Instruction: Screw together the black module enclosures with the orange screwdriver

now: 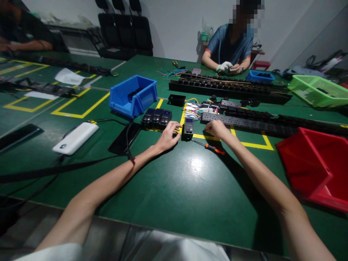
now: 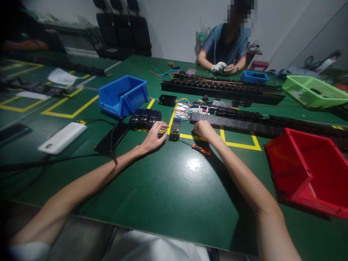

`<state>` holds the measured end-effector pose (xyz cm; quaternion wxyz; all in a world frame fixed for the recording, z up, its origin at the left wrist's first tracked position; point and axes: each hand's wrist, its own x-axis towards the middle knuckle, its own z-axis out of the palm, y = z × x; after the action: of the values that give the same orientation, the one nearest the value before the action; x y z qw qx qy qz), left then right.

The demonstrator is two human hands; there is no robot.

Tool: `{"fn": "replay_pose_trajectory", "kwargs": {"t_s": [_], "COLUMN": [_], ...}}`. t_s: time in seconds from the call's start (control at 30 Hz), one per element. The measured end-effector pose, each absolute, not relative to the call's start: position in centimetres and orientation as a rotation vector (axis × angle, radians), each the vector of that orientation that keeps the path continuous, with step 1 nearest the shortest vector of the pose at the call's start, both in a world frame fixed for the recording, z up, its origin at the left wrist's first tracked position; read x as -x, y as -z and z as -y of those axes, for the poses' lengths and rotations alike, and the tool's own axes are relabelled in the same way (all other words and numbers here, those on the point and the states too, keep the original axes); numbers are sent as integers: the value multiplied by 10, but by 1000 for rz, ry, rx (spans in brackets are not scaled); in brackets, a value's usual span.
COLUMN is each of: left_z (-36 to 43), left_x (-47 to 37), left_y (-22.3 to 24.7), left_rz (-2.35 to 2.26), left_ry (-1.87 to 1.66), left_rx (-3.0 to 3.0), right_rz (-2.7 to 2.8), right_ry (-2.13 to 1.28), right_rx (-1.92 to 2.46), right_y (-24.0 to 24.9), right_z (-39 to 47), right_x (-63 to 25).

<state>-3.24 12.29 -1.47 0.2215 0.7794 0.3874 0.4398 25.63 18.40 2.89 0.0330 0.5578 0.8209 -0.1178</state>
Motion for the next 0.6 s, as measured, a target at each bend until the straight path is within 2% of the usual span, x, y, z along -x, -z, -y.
{"fn": "replay_pose_trajectory", "kwargs": {"t_s": [0.6], "left_z": [-123], "left_x": [33], "left_y": [14], "left_rz": [-1086], "left_ry": [-1189], "left_rx": [-2170], "right_rz": [-2580], "right_ry": [186], "right_rx": [-1763], "right_y": [-22], "right_z": [-170], "right_x": [-272]}}
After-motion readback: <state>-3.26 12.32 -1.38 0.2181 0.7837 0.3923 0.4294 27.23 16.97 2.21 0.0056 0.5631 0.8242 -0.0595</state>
